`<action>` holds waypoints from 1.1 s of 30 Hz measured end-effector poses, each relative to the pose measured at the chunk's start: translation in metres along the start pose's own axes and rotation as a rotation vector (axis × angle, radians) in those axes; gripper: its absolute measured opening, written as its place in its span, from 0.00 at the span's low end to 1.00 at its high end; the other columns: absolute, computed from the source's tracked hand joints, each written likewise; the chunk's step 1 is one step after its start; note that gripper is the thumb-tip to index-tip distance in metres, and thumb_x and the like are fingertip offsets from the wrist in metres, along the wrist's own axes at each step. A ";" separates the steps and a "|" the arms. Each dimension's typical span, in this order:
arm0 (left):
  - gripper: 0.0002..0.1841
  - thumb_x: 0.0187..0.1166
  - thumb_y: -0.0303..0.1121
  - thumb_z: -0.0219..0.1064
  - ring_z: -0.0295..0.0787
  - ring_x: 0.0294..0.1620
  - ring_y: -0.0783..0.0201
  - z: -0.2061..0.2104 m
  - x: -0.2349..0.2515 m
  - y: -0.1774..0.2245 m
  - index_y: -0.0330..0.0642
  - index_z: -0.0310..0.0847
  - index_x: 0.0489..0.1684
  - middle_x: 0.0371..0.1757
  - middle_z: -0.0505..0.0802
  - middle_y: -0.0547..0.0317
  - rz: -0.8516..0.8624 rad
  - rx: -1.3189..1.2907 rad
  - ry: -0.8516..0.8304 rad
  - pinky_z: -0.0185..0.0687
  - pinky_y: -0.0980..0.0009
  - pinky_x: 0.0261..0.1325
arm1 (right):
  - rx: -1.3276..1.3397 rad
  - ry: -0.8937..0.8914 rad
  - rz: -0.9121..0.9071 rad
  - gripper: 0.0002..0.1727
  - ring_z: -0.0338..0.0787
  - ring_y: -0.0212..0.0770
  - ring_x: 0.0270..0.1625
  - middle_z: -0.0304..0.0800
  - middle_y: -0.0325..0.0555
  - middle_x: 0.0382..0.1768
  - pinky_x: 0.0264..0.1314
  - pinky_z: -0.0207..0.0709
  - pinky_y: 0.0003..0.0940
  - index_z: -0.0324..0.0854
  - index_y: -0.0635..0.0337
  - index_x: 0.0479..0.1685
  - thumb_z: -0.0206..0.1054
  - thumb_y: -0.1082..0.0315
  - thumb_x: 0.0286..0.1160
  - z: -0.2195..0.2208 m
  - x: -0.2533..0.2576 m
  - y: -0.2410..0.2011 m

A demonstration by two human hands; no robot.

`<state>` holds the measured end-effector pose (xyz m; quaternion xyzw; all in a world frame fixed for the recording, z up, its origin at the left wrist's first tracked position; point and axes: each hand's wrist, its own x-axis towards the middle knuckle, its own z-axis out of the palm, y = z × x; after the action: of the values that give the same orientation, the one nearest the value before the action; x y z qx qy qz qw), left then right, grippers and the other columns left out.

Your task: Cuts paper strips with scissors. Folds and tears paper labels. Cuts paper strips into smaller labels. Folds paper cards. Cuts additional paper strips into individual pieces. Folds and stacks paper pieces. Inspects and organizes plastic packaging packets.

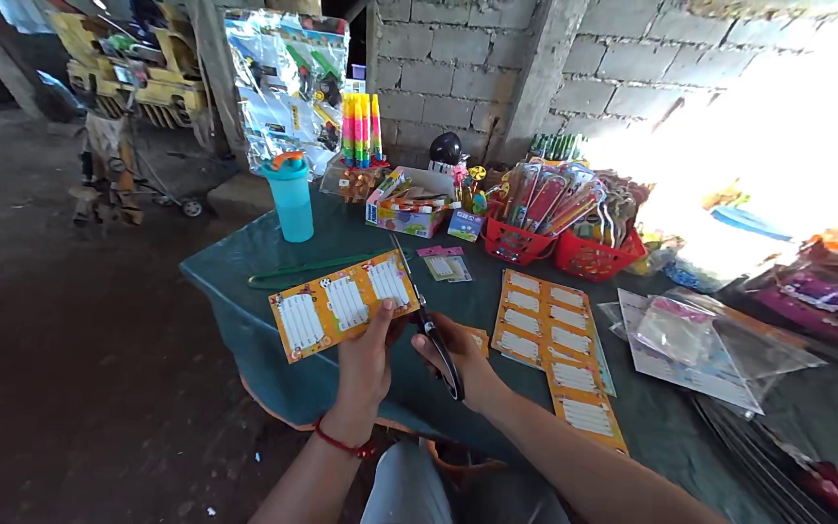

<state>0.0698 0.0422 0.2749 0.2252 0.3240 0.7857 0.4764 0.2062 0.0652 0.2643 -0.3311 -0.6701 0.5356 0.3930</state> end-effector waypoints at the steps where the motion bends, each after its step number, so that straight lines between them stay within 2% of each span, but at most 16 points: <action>1: 0.10 0.83 0.18 0.61 0.97 0.38 0.61 -0.004 0.002 0.002 0.29 0.73 0.58 0.41 0.94 0.50 -0.002 -0.003 0.006 0.95 0.68 0.47 | 0.004 -0.005 0.002 0.27 0.76 0.19 0.23 0.77 0.27 0.28 0.28 0.73 0.15 0.73 0.64 0.68 0.68 0.54 0.78 0.004 0.003 0.001; 6: 0.10 0.84 0.19 0.61 0.96 0.38 0.61 -0.018 0.010 0.007 0.29 0.73 0.58 0.41 0.94 0.50 0.001 -0.012 0.033 0.95 0.68 0.47 | -0.016 -0.027 0.022 0.28 0.76 0.20 0.23 0.77 0.27 0.27 0.27 0.73 0.15 0.72 0.63 0.69 0.67 0.53 0.78 0.017 0.013 0.006; 14: 0.11 0.83 0.20 0.62 0.96 0.37 0.61 -0.028 0.021 0.008 0.29 0.73 0.59 0.41 0.94 0.50 0.005 -0.014 0.070 0.95 0.68 0.46 | -0.018 -0.033 0.063 0.23 0.77 0.21 0.21 0.77 0.29 0.26 0.25 0.74 0.16 0.74 0.64 0.67 0.67 0.58 0.80 0.026 0.025 0.009; 17: 0.11 0.83 0.19 0.62 0.96 0.37 0.61 -0.031 0.026 0.009 0.29 0.73 0.59 0.41 0.94 0.50 0.016 -0.013 0.096 0.94 0.68 0.46 | 0.029 -0.080 0.168 0.25 0.79 0.24 0.25 0.78 0.33 0.29 0.28 0.76 0.18 0.69 0.63 0.72 0.63 0.57 0.83 0.017 0.033 0.004; 19: 0.10 0.84 0.19 0.61 0.96 0.36 0.63 -0.033 0.028 0.011 0.30 0.73 0.58 0.40 0.94 0.51 0.024 -0.013 0.115 0.94 0.70 0.45 | -0.114 -0.179 0.254 0.31 0.79 0.26 0.36 0.79 0.39 0.43 0.40 0.75 0.22 0.60 0.60 0.81 0.64 0.55 0.84 0.004 0.040 -0.003; 20: 0.09 0.84 0.19 0.62 0.96 0.36 0.63 -0.034 0.029 0.011 0.31 0.73 0.57 0.39 0.94 0.52 0.025 -0.012 0.128 0.94 0.70 0.44 | -0.247 -0.227 0.274 0.36 0.81 0.30 0.46 0.80 0.45 0.55 0.51 0.76 0.27 0.56 0.59 0.85 0.66 0.55 0.82 -0.004 0.043 -0.007; 22: 0.10 0.84 0.20 0.61 0.96 0.36 0.64 -0.036 0.030 0.012 0.31 0.73 0.59 0.40 0.94 0.52 0.023 -0.005 0.149 0.94 0.70 0.45 | -0.627 -0.250 0.243 0.42 0.82 0.45 0.66 0.78 0.58 0.71 0.69 0.76 0.45 0.56 0.59 0.88 0.71 0.55 0.78 -0.016 0.049 -0.016; 23: 0.10 0.84 0.20 0.61 0.96 0.37 0.64 -0.038 0.031 0.012 0.32 0.72 0.59 0.40 0.94 0.52 0.027 -0.002 0.162 0.94 0.70 0.44 | -0.860 -0.219 0.225 0.44 0.79 0.56 0.73 0.76 0.62 0.74 0.75 0.70 0.56 0.58 0.57 0.90 0.74 0.53 0.74 -0.019 0.049 -0.019; 24: 0.10 0.85 0.21 0.62 0.96 0.37 0.64 -0.040 0.032 0.012 0.32 0.72 0.59 0.41 0.94 0.52 0.033 0.003 0.175 0.93 0.70 0.44 | -1.063 -0.190 0.216 0.46 0.73 0.63 0.78 0.73 0.65 0.76 0.79 0.62 0.64 0.58 0.54 0.91 0.75 0.53 0.72 -0.021 0.048 -0.024; 25: 0.11 0.85 0.22 0.62 0.95 0.38 0.64 -0.042 0.032 0.011 0.32 0.72 0.60 0.42 0.94 0.52 0.038 0.015 0.188 0.93 0.71 0.45 | -1.226 -0.169 0.205 0.47 0.70 0.66 0.80 0.73 0.66 0.76 0.80 0.58 0.66 0.57 0.50 0.92 0.76 0.52 0.70 -0.023 0.046 -0.026; 27: 0.13 0.86 0.24 0.61 0.95 0.42 0.63 -0.045 0.034 0.010 0.31 0.71 0.63 0.46 0.93 0.50 0.032 0.020 0.217 0.92 0.70 0.46 | -1.387 -0.144 0.187 0.48 0.68 0.66 0.81 0.73 0.65 0.76 0.81 0.56 0.65 0.58 0.47 0.92 0.76 0.53 0.68 -0.025 0.041 -0.029; 33: 0.13 0.89 0.29 0.59 0.96 0.44 0.64 -0.046 0.033 0.005 0.33 0.72 0.65 0.47 0.95 0.50 -0.016 0.055 0.252 0.90 0.72 0.47 | -1.395 -0.120 0.110 0.40 0.72 0.66 0.78 0.76 0.65 0.72 0.80 0.59 0.63 0.66 0.48 0.88 0.73 0.61 0.71 -0.036 0.024 -0.032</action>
<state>0.0215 0.0566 0.2479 0.1348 0.4045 0.7948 0.4318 0.2259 0.0959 0.3045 -0.5094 -0.8600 0.0173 0.0236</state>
